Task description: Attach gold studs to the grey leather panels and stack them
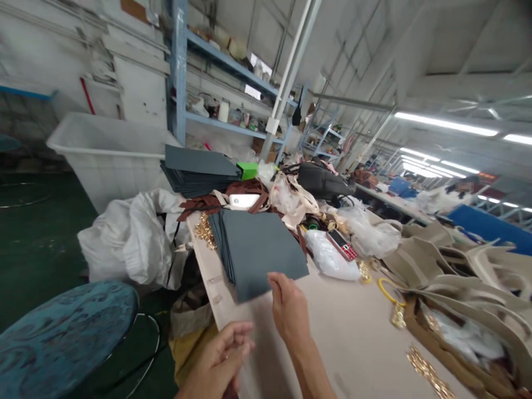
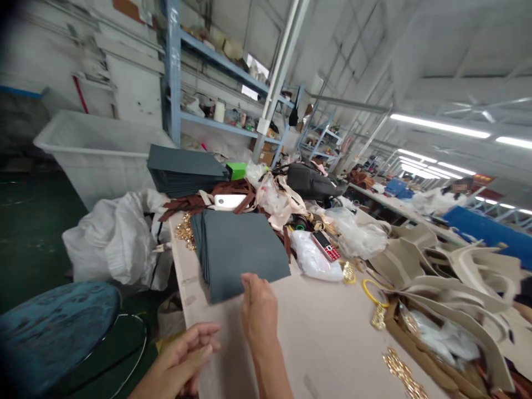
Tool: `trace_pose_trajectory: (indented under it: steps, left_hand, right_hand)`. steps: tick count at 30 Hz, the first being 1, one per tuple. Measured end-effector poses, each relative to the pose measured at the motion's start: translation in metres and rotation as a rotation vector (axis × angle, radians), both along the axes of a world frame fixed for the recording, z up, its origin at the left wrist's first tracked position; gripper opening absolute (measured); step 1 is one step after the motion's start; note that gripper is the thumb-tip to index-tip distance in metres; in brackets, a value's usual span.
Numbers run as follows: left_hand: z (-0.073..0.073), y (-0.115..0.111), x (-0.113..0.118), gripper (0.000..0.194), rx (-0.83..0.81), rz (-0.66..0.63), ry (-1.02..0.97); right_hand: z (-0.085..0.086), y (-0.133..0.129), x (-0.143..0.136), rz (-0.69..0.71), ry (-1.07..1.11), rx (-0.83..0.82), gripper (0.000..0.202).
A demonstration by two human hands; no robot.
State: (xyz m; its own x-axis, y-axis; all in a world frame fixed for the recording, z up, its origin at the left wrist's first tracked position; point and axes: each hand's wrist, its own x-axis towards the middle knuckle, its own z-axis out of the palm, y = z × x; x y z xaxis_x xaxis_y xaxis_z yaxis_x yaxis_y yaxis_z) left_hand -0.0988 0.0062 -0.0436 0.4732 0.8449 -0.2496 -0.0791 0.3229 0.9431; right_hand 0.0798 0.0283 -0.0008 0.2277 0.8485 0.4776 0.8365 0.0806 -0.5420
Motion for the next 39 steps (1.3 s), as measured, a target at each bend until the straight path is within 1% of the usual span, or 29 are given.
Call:
trace_pose_trajectory:
  steps: [2,4,6,7,9,11,12,14,15,16,17,19,21,23,24,26,29,32,36,39]
  left_hand:
    - [-0.008,0.008,-0.014,0.056,-0.002,0.098,0.025]
    - [-0.01,0.014,-0.024,0.059,-0.001,0.186,0.044]
    - [-0.009,0.015,-0.032,0.059,-0.014,0.234,0.065]
    - [-0.006,0.014,-0.034,0.059,-0.022,0.242,0.077]
    - [0.0,0.011,-0.036,0.059,-0.039,0.234,0.095]
    - [0.007,0.008,-0.037,0.058,-0.053,0.204,0.089]
    - [0.01,0.006,-0.037,0.057,-0.057,0.181,0.078]
    - [0.013,0.003,-0.037,0.056,-0.057,0.134,0.047]
    - [0.014,0.001,-0.037,0.056,-0.059,0.114,0.034]
    - [0.015,-0.002,-0.037,0.055,-0.064,0.097,0.026]
    - [0.015,-0.004,-0.037,0.055,-0.072,0.084,0.021]
    - [0.016,-0.007,-0.036,0.053,-0.094,0.063,0.015]
    - [0.019,-0.007,-0.035,0.05,-0.115,0.032,0.005]
    - [0.023,-0.001,-0.032,0.047,-0.133,-0.004,-0.001]
    - [0.025,0.002,-0.031,0.046,-0.14,-0.02,0.0]
    - [0.026,0.01,-0.029,0.044,-0.148,-0.04,0.006]
    - [0.022,0.017,-0.026,0.044,-0.157,-0.058,0.018]
    - [0.014,0.018,-0.023,0.047,-0.173,-0.057,0.04]
    - [0.006,0.017,-0.021,0.051,-0.193,-0.017,0.054]
    - [0.0,0.017,-0.02,0.054,-0.195,-0.031,0.05]
  right_hand:
    - [0.0,0.035,-0.002,-0.036,-0.192,-0.002,0.03]
    - [-0.005,0.054,-0.004,-0.053,-0.33,-0.028,0.03]
    - [-0.012,0.055,-0.005,-0.027,-0.43,-0.07,0.029]
    - [-0.015,0.048,-0.006,-0.004,-0.463,-0.095,0.029]
    - [-0.016,0.026,-0.005,0.045,-0.478,-0.161,0.03]
    - [-0.011,-0.004,-0.004,0.12,-0.405,-0.27,0.031]
    - [-0.006,-0.019,-0.004,0.174,-0.334,-0.342,0.031]
    - [0.003,-0.045,-0.005,0.302,-0.134,-0.491,0.028]
    - [0.006,-0.055,-0.006,0.34,-0.013,-0.545,0.026]
    - [0.007,-0.063,-0.007,0.343,0.115,-0.578,0.023]
    - [0.006,-0.067,-0.009,0.306,0.25,-0.588,0.019]
    - [0.0,-0.069,-0.012,0.177,0.519,-0.565,0.015]
    - [-0.007,-0.064,-0.015,0.083,0.752,-0.542,0.02]
    - [-0.012,-0.056,-0.016,0.059,0.914,-0.541,0.028]
    - [-0.013,-0.051,-0.017,0.061,0.961,-0.55,0.031]
    - [-0.014,-0.042,-0.019,0.072,0.998,-0.567,0.033]
    - [-0.014,-0.034,-0.022,0.089,0.975,-0.593,0.031]
    - [-0.015,-0.03,-0.025,0.104,0.954,-0.611,0.028]
    - [-0.015,-0.031,-0.023,0.152,0.939,-0.644,0.027]
    - [-0.017,-0.032,-0.021,0.161,0.929,-0.658,0.027]
